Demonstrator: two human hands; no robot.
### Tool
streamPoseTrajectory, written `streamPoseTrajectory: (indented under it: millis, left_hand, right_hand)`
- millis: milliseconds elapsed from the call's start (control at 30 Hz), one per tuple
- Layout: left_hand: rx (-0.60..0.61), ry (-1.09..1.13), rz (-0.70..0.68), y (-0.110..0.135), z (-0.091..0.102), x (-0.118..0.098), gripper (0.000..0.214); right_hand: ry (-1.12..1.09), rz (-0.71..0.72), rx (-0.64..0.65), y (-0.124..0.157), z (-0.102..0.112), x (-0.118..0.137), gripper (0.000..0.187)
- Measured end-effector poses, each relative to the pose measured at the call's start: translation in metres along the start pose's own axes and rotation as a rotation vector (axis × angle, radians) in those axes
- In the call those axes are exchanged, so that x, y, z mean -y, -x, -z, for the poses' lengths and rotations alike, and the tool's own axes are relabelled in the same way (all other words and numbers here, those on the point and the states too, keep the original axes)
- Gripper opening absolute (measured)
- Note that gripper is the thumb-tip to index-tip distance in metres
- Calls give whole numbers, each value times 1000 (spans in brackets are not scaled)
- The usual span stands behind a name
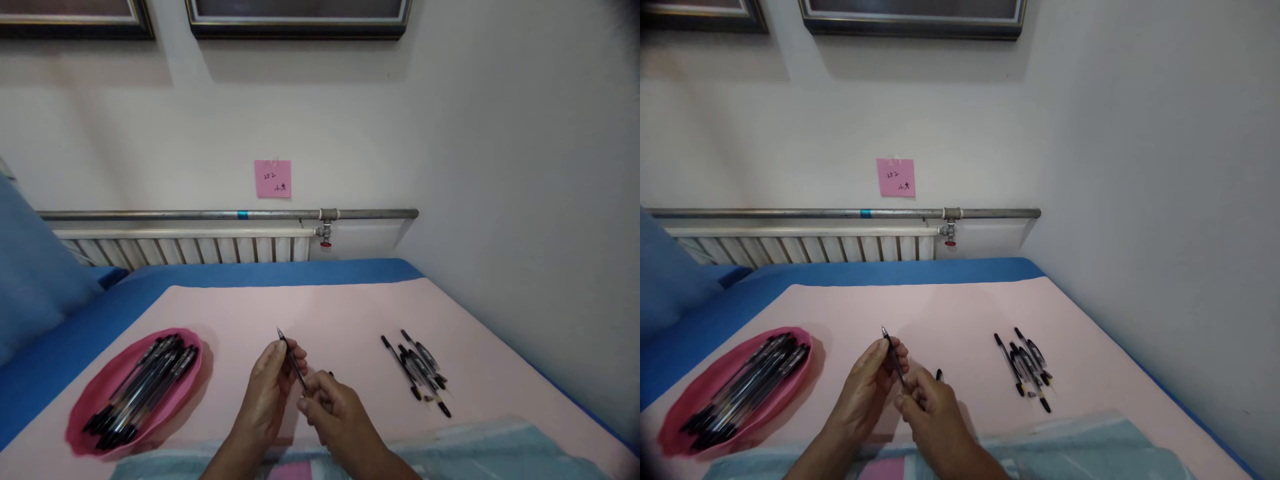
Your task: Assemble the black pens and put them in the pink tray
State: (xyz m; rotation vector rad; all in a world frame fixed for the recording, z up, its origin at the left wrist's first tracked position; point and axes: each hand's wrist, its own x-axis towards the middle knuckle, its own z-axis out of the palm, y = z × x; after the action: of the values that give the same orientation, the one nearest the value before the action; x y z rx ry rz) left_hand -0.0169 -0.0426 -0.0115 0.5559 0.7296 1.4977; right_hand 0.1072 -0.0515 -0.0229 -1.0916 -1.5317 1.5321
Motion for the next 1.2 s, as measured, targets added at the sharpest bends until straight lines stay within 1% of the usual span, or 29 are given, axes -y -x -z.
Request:
streamPoseTrajectory:
  millis: [33,100,167,233,300,333,400,433,500,533,600,667,733,800,867,900,933,967,1033,1067,1133,1200]
  left_hand:
    - [14,-6,-1,0,0,0,22]
    - [32,-19,-4,1,0,-1,22]
    - [33,-22,-2,1,0,-1,23]
    - [27,-8,10,1,0,0,23]
    - [22,10,37,1,0,0,24]
    - [20,14,44,1,0,-1,25]
    - [12,16,29,0,1,-5,26]
    - [5,11,9,-1,2,-8,26]
    - [-17,-18,-26,-3,5,-13,28]
    - [-30,-48,-20,-4,6,-15,30]
    - [-45,-136,36,-5,9,-16,33]
    - [-30,-237,113,-5,10,-15,35]
    - [4,-323,166,-3,9,-12,35]
    - [36,-382,197,-1,7,-9,33]
    - [63,-420,219,0,5,-8,30]
    - [73,-433,225,1,4,-8,30]
    - [79,-443,230,2,3,-8,30]
    - [81,-450,238,3,2,-8,30]
    - [91,-469,257,5,-1,-7,33]
    - [100,-481,270,6,-2,-7,35]
    - [133,-505,301,8,-4,-3,38]
    - [169,-530,332,10,-6,1,38]
  right_hand:
    - [-5,-10,3,0,1,1,9]
    - [-72,-68,64,1,2,4,12]
    - [-177,-164,153,2,1,8,16]
    - [-270,-255,217,3,-2,11,20]
    - [-285,-279,250,4,-3,14,23]
    - [-243,-265,257,3,-2,15,24]
    - [-73,-201,222,0,8,17,26]
    - [34,-166,157,-2,16,18,28]
    - [207,-70,-59,-7,35,18,22]
    - [304,-11,-172,-9,44,18,18]
    - [573,15,-247,-11,55,15,15]
    - [828,0,-208,-11,57,9,13]
    - [997,18,-135,-9,51,2,11]
    - [1103,49,-95,-9,45,-5,9]
    - [1123,59,-89,-11,43,-8,8]
    - [1080,44,-97,-12,45,-8,7]
    - [989,16,-114,-14,48,-7,7]
    - [852,-20,-138,-16,52,-6,6]
    - [466,-79,-184,-19,59,0,7]
    - [250,-79,-207,-20,61,3,9]
    - [-129,-19,-254,-21,61,9,14]
    - [-381,58,-292,-21,58,13,17]
